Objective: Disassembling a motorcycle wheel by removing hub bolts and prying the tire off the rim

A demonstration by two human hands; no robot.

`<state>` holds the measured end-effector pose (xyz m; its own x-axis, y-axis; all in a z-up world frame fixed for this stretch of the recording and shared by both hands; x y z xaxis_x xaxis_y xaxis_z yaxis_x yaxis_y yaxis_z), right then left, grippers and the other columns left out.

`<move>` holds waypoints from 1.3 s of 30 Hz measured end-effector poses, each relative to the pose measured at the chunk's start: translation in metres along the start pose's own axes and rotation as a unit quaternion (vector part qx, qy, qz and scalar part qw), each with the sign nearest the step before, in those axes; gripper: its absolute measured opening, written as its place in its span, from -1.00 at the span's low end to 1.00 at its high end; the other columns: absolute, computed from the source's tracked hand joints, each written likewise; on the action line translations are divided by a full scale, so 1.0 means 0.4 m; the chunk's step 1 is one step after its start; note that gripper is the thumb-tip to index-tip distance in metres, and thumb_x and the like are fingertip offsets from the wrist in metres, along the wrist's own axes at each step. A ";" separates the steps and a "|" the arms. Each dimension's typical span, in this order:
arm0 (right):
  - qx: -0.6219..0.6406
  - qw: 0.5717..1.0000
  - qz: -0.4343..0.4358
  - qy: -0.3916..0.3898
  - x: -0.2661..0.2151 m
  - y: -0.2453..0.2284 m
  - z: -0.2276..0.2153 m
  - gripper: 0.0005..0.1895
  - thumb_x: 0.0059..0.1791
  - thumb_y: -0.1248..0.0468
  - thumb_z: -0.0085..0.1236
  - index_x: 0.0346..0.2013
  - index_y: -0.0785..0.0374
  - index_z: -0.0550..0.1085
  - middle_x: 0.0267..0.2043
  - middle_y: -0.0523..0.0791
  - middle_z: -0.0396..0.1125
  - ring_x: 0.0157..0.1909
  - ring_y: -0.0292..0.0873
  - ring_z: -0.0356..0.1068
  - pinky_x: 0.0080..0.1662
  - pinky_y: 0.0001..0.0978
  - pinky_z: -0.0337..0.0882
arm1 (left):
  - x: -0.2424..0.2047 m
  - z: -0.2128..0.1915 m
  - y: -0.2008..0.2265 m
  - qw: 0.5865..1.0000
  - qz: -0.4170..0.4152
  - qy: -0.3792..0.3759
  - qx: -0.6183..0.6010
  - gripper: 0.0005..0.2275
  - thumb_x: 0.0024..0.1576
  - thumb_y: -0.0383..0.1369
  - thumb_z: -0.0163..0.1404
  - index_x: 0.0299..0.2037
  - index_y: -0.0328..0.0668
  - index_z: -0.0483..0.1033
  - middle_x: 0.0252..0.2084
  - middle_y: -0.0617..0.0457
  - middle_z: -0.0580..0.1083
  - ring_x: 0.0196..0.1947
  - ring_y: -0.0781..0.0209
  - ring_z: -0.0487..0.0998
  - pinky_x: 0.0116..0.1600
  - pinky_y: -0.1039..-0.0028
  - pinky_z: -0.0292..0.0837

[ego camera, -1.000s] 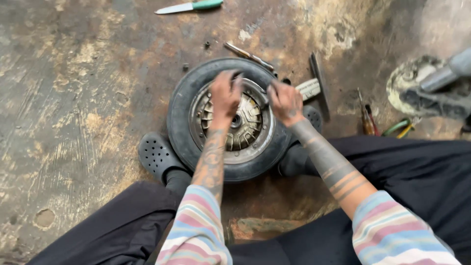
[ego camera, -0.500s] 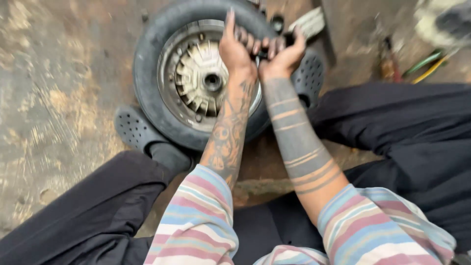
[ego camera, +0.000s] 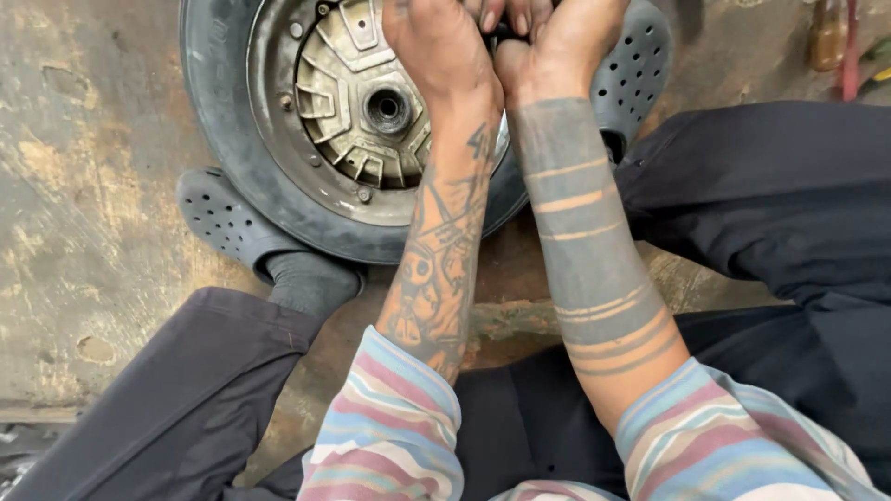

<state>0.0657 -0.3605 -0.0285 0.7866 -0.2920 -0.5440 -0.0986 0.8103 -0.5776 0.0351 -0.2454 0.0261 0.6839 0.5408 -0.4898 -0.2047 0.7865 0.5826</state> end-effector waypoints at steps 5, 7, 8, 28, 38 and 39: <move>-0.049 0.998 0.018 -0.046 -0.042 -0.035 0.051 -0.64 -0.04 0.21 -0.04 -0.71 0.14 0.18 -0.75 -0.23 -0.09 -0.76 -0.32 -0.17 -0.64 -0.35 -0.09 | -0.018 0.020 0.034 0.999 0.001 0.033 -0.038 -0.82 0.06 -0.45 0.00 -0.56 -0.10 0.28 -0.72 0.19 0.17 -0.73 0.43 0.09 -0.63 0.56 0.03; -0.078 0.994 0.039 -0.058 -0.013 -0.032 0.045 -0.69 -0.02 0.21 -0.04 -0.62 0.18 0.20 -0.69 -0.19 -0.04 -0.74 -0.31 -0.16 -0.64 -0.36 -0.12 | -0.031 -0.009 0.016 0.996 0.006 0.057 -0.065 -0.81 0.08 -0.49 -0.03 -0.56 -0.10 0.26 -0.71 0.19 0.16 -0.71 0.41 0.07 -0.59 0.54 0.09; -0.102 0.990 0.058 -0.075 0.010 -0.028 0.055 -0.74 0.00 0.21 -0.05 -0.53 0.22 0.22 -0.63 -0.14 0.02 -0.71 -0.30 -0.15 -0.63 -0.37 -0.14 | -0.029 -0.017 0.008 0.993 0.014 0.075 -0.091 -0.80 0.10 -0.52 -0.06 -0.55 -0.11 0.25 -0.70 0.19 0.15 -0.69 0.40 0.05 -0.54 0.52 0.16; -0.708 0.503 -0.338 -0.363 0.014 0.060 0.227 -0.62 0.14 0.10 0.03 0.10 0.32 0.47 -0.17 0.15 0.39 -0.05 0.13 0.41 0.00 -0.07 0.42 | -0.152 -0.094 0.023 0.950 0.199 0.059 0.234 -0.77 0.29 -0.39 -0.15 -0.41 -0.24 0.45 -0.35 -0.19 0.41 -0.26 -0.03 0.47 -0.02 0.32 0.47; -0.784 0.571 -0.126 -0.208 -0.150 -0.027 0.034 0.10 -0.03 -0.14 0.22 0.40 0.59 -0.10 0.33 0.46 0.07 0.41 0.38 0.14 0.36 0.18 0.21 | 0.113 -0.340 -0.276 0.930 0.216 0.006 0.299 -0.82 0.33 -0.58 -0.20 0.05 -0.30 0.43 -0.02 -0.27 0.52 0.09 -0.02 0.52 0.31 0.26 0.35; -0.783 0.572 -0.131 -0.207 -0.155 -0.031 0.046 0.10 -0.03 -0.14 0.22 0.40 0.59 -0.10 0.33 0.46 0.07 0.41 0.38 0.14 0.36 0.18 0.21 | 0.135 -0.341 -0.286 0.930 0.218 0.002 0.295 -0.82 0.33 -0.58 -0.20 0.05 -0.30 0.43 -0.02 -0.27 0.52 0.09 -0.02 0.52 0.31 0.26 0.35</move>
<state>0.0295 -0.3430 0.0236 0.9442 0.1081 -0.3111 -0.1150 -0.7768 -0.6191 -0.0001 -0.2657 -0.1556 0.6235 0.7717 -0.1254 -0.0404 0.1920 0.9806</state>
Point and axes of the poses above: each hand's wrist, its own x-axis towards the middle knuckle, its own z-axis out of the palm, y = z × x, the point moved 5 cm from there along x, towards the middle knuckle
